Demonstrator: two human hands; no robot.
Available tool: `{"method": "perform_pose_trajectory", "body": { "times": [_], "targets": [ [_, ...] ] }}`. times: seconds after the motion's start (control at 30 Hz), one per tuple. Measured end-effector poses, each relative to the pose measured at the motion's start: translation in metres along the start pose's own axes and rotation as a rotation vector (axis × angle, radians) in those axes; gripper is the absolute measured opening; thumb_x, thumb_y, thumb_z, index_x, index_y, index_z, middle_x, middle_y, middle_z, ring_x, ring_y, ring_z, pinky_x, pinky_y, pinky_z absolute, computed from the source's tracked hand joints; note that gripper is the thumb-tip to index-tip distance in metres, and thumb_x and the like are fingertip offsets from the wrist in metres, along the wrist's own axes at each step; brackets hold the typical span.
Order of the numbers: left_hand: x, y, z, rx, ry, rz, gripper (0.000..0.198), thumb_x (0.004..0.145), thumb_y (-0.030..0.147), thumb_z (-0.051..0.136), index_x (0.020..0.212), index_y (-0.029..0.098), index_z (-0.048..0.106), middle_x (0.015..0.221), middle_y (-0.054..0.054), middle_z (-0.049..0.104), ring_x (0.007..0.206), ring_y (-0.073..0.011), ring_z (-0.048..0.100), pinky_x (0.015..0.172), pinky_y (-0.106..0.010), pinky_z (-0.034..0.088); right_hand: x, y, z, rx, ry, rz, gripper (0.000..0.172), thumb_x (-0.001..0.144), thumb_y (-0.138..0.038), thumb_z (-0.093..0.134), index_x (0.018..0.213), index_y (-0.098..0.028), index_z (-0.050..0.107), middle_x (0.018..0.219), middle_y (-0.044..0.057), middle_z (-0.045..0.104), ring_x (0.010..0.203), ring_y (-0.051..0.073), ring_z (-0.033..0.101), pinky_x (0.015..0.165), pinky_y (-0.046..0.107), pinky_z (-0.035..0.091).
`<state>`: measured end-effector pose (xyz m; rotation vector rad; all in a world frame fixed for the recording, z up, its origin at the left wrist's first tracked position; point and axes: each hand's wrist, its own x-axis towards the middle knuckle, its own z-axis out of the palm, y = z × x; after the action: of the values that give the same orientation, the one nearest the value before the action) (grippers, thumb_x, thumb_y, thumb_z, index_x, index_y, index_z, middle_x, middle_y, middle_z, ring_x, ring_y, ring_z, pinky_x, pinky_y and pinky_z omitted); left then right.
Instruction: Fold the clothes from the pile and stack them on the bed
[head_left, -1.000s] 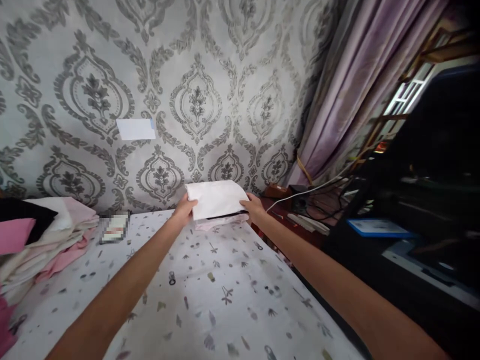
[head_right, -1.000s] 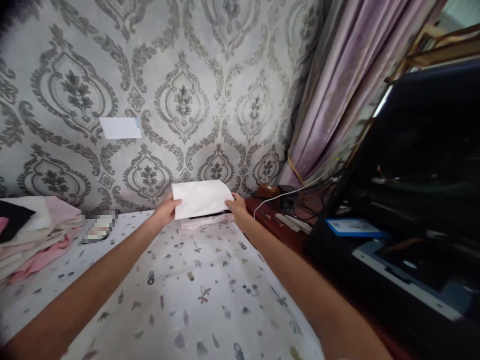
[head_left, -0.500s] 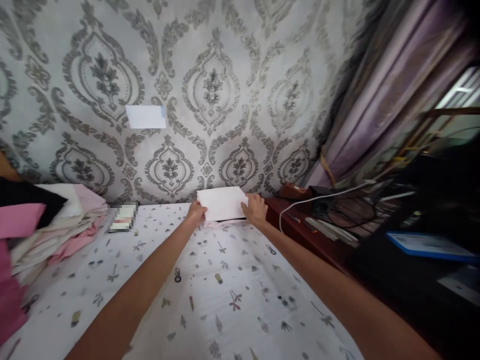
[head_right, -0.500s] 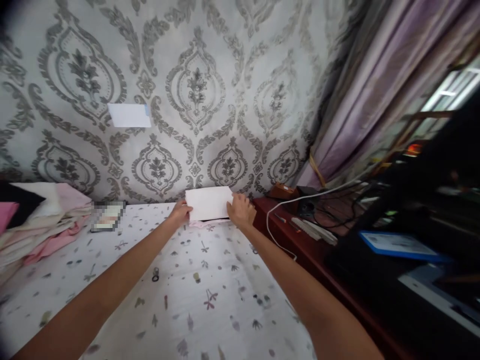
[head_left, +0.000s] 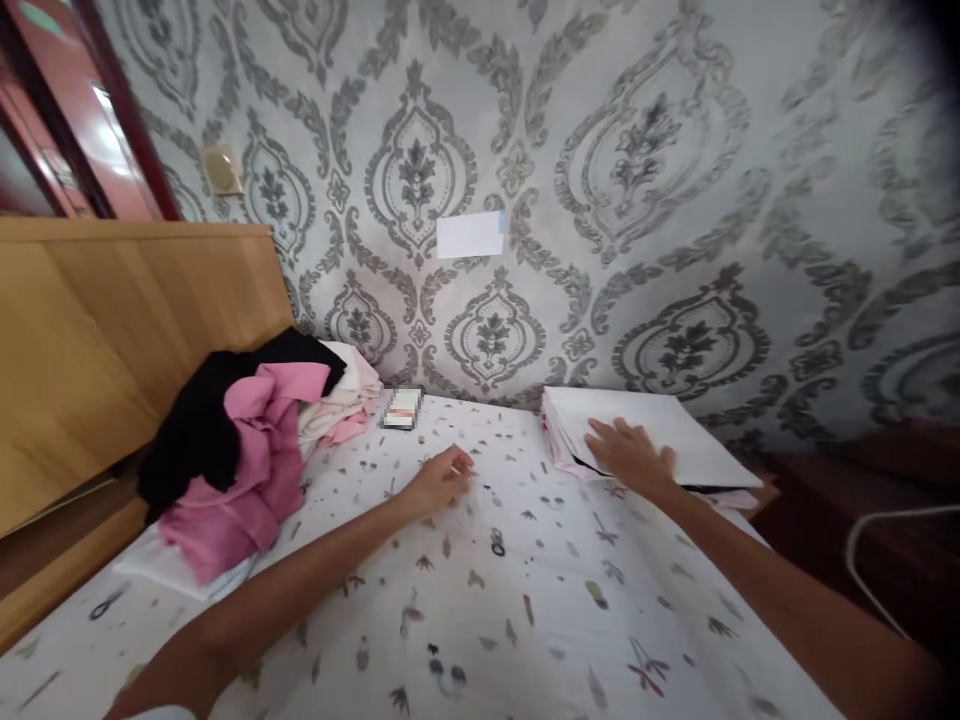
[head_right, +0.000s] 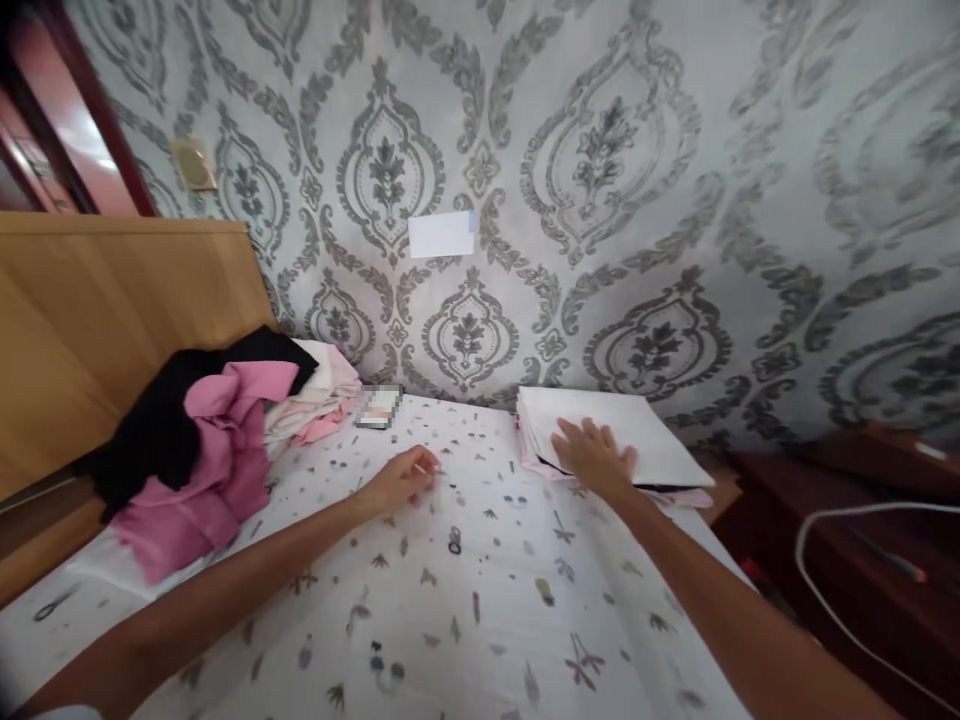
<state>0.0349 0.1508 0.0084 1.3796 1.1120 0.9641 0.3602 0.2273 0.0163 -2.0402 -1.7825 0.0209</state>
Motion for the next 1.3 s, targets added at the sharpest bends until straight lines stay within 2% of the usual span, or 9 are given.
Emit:
{"method": "perform_pose_trajectory", "body": {
  "times": [0.17, 0.3, 0.53, 0.63, 0.77, 0.93, 1.07, 1.2, 1.3],
  "targets": [
    [-0.055, 0.034, -0.087, 0.654, 0.126, 0.283, 0.014, 0.081, 0.017, 0.054, 0.092, 0.023, 0.06, 0.1, -0.006, 0.064, 0.083, -0.0187, 0.061, 0.077, -0.031, 0.049, -0.045, -0.007, -0.006, -0.047, 0.183, -0.215, 0.04, 0.091, -0.03, 0.041, 0.118, -0.017, 0.068, 0.146, 0.024, 0.05, 0.141, 0.037, 0.041, 0.108, 0.063, 0.035],
    [-0.106, 0.057, -0.139, 1.017, 0.265, 0.296, 0.018, 0.09, 0.02, 0.044, 0.099, 0.022, 0.058, 0.107, -0.008, 0.064, 0.096, -0.0237, 0.061, 0.088, -0.037, 0.046, -0.108, -0.011, 0.007, 0.074, 0.208, -0.403, 0.042, 0.089, -0.038, 0.036, 0.103, -0.021, 0.072, 0.138, 0.02, 0.059, 0.134, 0.036, 0.05, 0.105, 0.059, 0.042],
    [-0.183, 0.051, -0.181, 1.447, 0.211, 0.127, 0.019, 0.093, 0.02, 0.042, 0.096, 0.02, 0.062, 0.101, -0.011, 0.063, 0.097, -0.0277, 0.06, 0.081, -0.038, 0.048, -0.223, -0.037, 0.006, 0.341, -0.034, -0.502, 0.037, 0.09, -0.051, 0.045, 0.099, -0.031, 0.075, 0.131, 0.012, 0.066, 0.12, 0.035, 0.062, 0.098, 0.059, 0.052],
    [-0.205, 0.046, -0.198, 1.67, 0.344, 0.135, 0.026, 0.089, 0.011, 0.045, 0.108, 0.017, 0.062, 0.111, -0.016, 0.062, 0.108, -0.0316, 0.057, 0.085, -0.04, 0.049, -0.263, -0.057, 0.001, 0.436, -0.07, -0.502, 0.038, 0.092, -0.053, 0.046, 0.104, -0.033, 0.075, 0.131, 0.01, 0.066, 0.12, 0.033, 0.063, 0.097, 0.056, 0.055],
    [-0.223, 0.056, -0.221, 1.8, 0.452, 0.01, 0.036, 0.089, 0.005, 0.038, 0.114, 0.015, 0.061, 0.108, -0.016, 0.061, 0.102, -0.0288, 0.059, 0.071, -0.034, 0.051, -0.297, -0.08, -0.003, 0.482, -0.13, -0.511, 0.038, 0.094, -0.052, 0.046, 0.108, -0.03, 0.075, 0.136, 0.009, 0.063, 0.123, 0.032, 0.061, 0.1, 0.053, 0.054],
    [-0.229, 0.08, -0.237, 1.643, 0.455, -0.111, 0.026, 0.094, 0.017, 0.039, 0.104, 0.02, 0.063, 0.107, -0.01, 0.062, 0.09, -0.0235, 0.064, 0.065, -0.03, 0.047, -0.304, -0.087, -0.008, 0.506, -0.175, -0.459, 0.038, 0.095, -0.048, 0.047, 0.102, -0.025, 0.076, 0.133, 0.013, 0.064, 0.122, 0.032, 0.061, 0.103, 0.053, 0.052],
    [-0.227, 0.097, -0.249, 1.369, 0.471, -0.042, 0.01, 0.085, 0.018, 0.049, 0.08, 0.02, 0.057, 0.088, -0.003, 0.061, 0.082, -0.0202, 0.061, 0.068, -0.03, 0.045, -0.301, -0.085, -0.013, 0.531, -0.233, -0.419, 0.037, 0.096, -0.047, 0.048, 0.103, -0.024, 0.075, 0.134, 0.013, 0.064, 0.124, 0.031, 0.06, 0.104, 0.052, 0.051],
    [-0.225, 0.124, -0.248, 0.719, 0.51, 0.079, 0.01, 0.077, 0.024, 0.058, 0.072, 0.019, 0.051, 0.069, 0.002, 0.055, 0.069, -0.0162, 0.058, 0.067, -0.03, 0.05, -0.302, -0.089, -0.016, 0.596, -0.229, -0.369, 0.037, 0.093, -0.05, 0.05, 0.1, -0.024, 0.076, 0.13, 0.013, 0.066, 0.12, 0.032, 0.062, 0.102, 0.051, 0.052],
    [-0.224, 0.156, -0.228, 0.219, 0.445, 0.249, 0.023, 0.07, 0.029, 0.073, 0.075, 0.018, 0.054, 0.071, 0.003, 0.058, 0.073, -0.0164, 0.064, 0.075, -0.035, 0.057, -0.304, -0.094, -0.02, 0.664, -0.218, -0.32, 0.038, 0.09, -0.054, 0.054, 0.097, -0.025, 0.077, 0.125, 0.013, 0.069, 0.116, 0.032, 0.064, 0.098, 0.05, 0.054]
  ]
}}
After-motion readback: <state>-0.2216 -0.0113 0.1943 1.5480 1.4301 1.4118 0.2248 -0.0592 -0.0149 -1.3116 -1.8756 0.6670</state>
